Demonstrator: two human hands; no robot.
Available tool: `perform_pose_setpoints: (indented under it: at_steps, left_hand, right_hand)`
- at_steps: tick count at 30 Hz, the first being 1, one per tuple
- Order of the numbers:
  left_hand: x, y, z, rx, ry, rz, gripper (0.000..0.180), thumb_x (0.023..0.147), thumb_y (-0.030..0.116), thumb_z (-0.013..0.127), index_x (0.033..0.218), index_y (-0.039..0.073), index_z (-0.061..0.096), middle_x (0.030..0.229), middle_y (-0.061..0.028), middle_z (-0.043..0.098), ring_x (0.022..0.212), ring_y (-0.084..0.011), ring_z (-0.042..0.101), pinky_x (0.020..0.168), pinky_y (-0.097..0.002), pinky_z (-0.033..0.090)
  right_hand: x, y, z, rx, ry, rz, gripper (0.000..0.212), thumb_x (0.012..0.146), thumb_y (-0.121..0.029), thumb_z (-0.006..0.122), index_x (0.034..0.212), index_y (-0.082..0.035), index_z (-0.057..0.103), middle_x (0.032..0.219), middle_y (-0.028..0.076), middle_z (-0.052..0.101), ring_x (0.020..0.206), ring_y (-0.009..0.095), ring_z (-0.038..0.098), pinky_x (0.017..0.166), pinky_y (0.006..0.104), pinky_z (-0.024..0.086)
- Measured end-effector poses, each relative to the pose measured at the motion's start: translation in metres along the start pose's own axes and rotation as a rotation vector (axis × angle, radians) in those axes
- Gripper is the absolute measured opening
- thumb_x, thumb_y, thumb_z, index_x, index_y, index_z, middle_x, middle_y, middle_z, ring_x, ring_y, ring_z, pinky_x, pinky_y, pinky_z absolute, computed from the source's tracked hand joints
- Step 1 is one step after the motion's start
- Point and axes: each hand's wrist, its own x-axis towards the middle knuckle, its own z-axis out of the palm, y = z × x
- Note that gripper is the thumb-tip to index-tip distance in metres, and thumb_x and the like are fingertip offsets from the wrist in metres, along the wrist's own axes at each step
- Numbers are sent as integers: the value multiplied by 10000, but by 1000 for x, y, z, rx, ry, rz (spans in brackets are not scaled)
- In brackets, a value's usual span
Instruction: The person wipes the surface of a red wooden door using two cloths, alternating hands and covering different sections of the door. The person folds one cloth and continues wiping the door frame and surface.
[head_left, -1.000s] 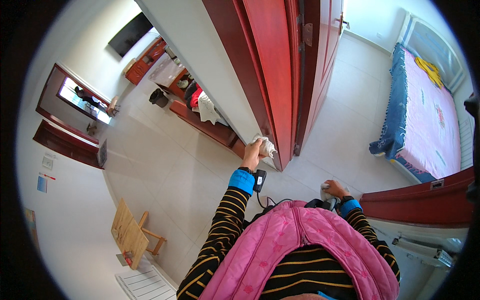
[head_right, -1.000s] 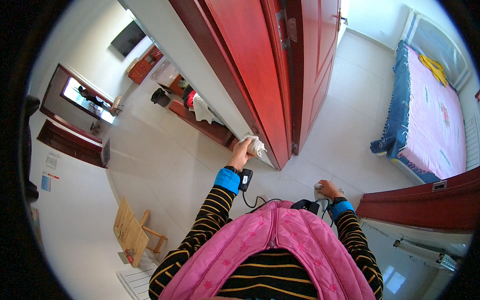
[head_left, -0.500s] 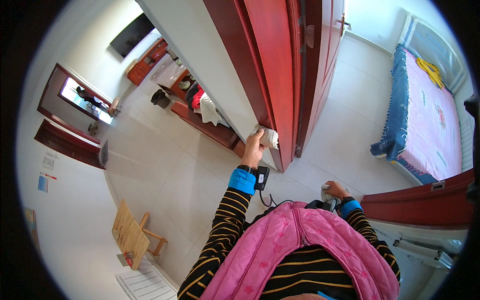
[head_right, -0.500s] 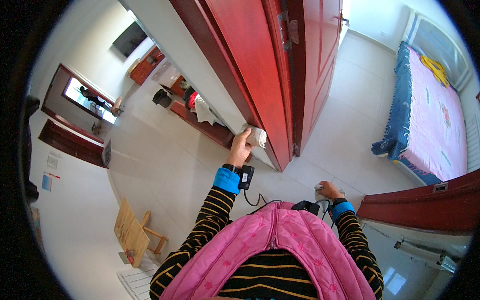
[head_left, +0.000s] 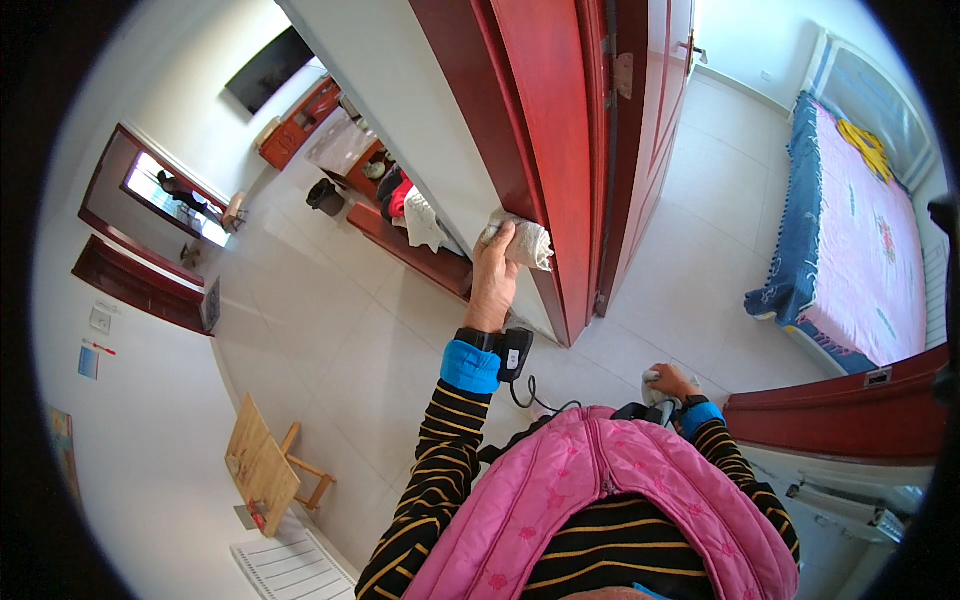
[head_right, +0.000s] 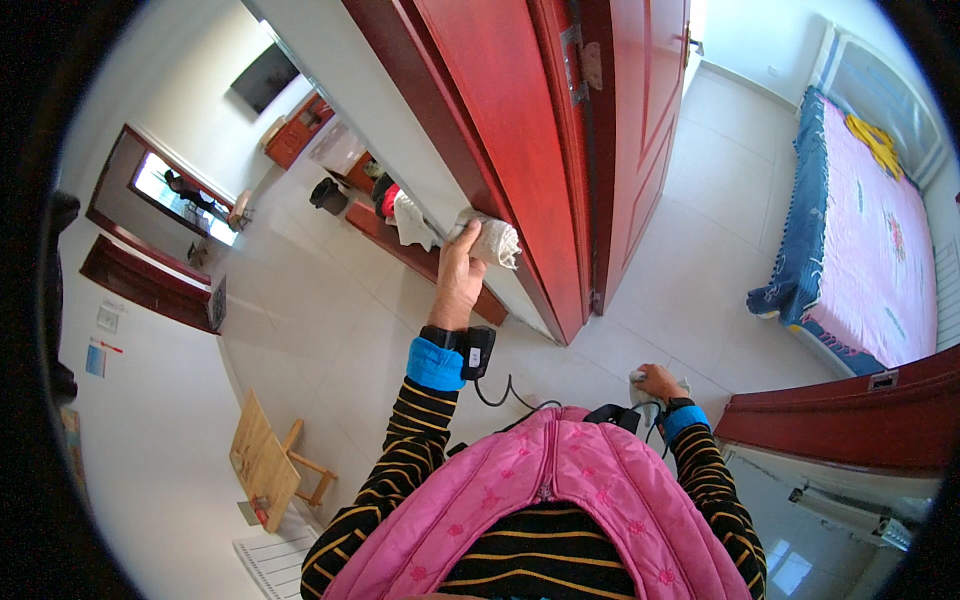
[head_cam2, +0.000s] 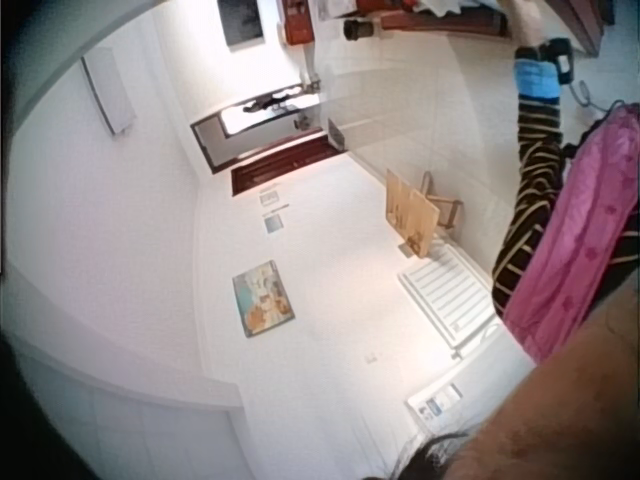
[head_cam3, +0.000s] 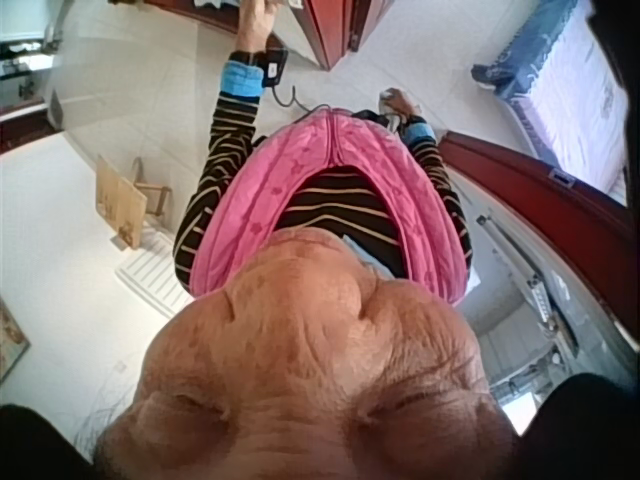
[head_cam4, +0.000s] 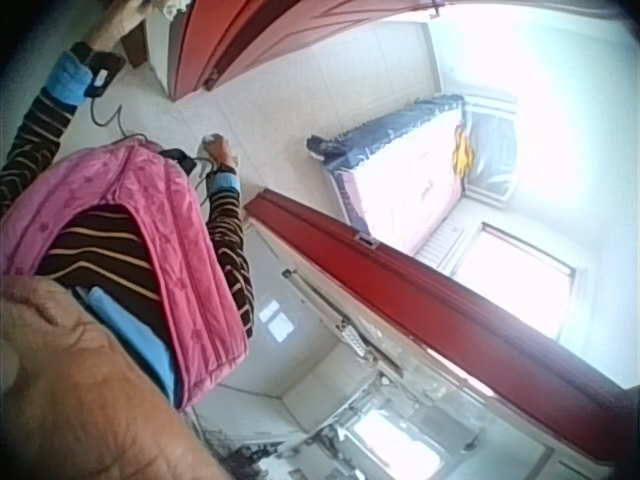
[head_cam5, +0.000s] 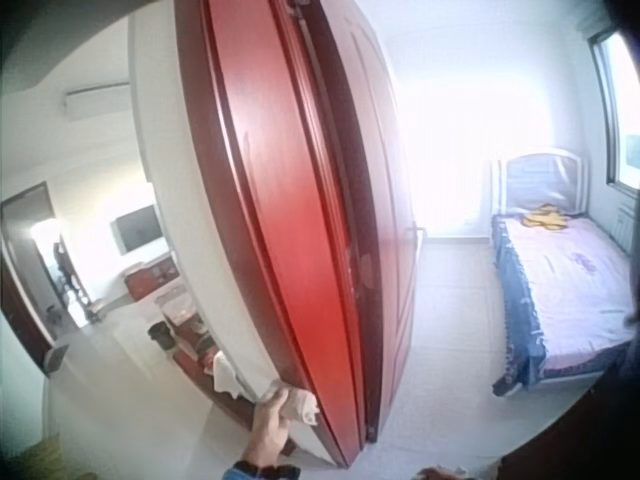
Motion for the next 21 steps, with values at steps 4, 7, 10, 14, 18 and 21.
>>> perform_pose_setpoints:
  at_steps: [4, 7, 10, 14, 18, 21]
  left_hand:
    - [-6, 20, 16, -12, -45, 59, 350, 900, 225, 680, 1173, 35, 571, 1089, -34, 602, 1012, -146, 589, 862, -296, 485]
    - [-4, 32, 28, -6, 20, 70, 289, 921, 205, 649, 1148, 35, 590, 1095, -45, 622, 998, -165, 620, 850, -320, 524]
    - [-4, 42, 39, -25, -42, 174, 328, 918, 201, 655, 1186, 34, 563, 1112, -49, 618, 1008, -170, 620, 865, -324, 528]
    - [-4, 58, 52, -10, -41, 194, 312, 906, 205, 674, 1162, 54, 578, 1094, -25, 606, 1009, -140, 593, 867, -303, 497]
    - [-7, 71, 64, 56, -36, 234, 351, 895, 275, 696, 1154, 68, 581, 1082, -18, 596, 1004, -128, 580, 855, -296, 480]
    - [-9, 79, 72, 65, -59, 277, 379, 898, 313, 692, 1145, 50, 575, 1076, -34, 594, 996, -136, 586, 848, -308, 491]
  right_hand:
    - [-1, 2, -2, -4, 1, -24, 403, 714, -259, 734, 1073, -82, 687, 976, 181, 698, 929, 362, 659, 819, 433, 523]
    - [-1, 3, -4, 1, 9, -60, 411, 708, -254, 740, 1071, -71, 685, 977, 186, 696, 930, 364, 658, 820, 432, 523]
    - [0, 2, -7, 19, 17, -67, 406, 707, -247, 747, 1063, -60, 687, 987, 189, 695, 938, 363, 657, 826, 431, 522]
    - [1, 0, -9, 5, 21, -33, 394, 718, -247, 750, 1056, -54, 689, 1002, 196, 692, 947, 365, 656, 832, 431, 521]
    - [2, -1, -11, 41, 11, -23, 399, 728, -260, 747, 1064, -54, 685, 1007, 203, 689, 956, 370, 652, 838, 431, 518]
    - [3, -5, -14, 18, 12, -40, 399, 735, -268, 741, 1069, -57, 684, 1006, 201, 689, 956, 371, 650, 844, 429, 515]
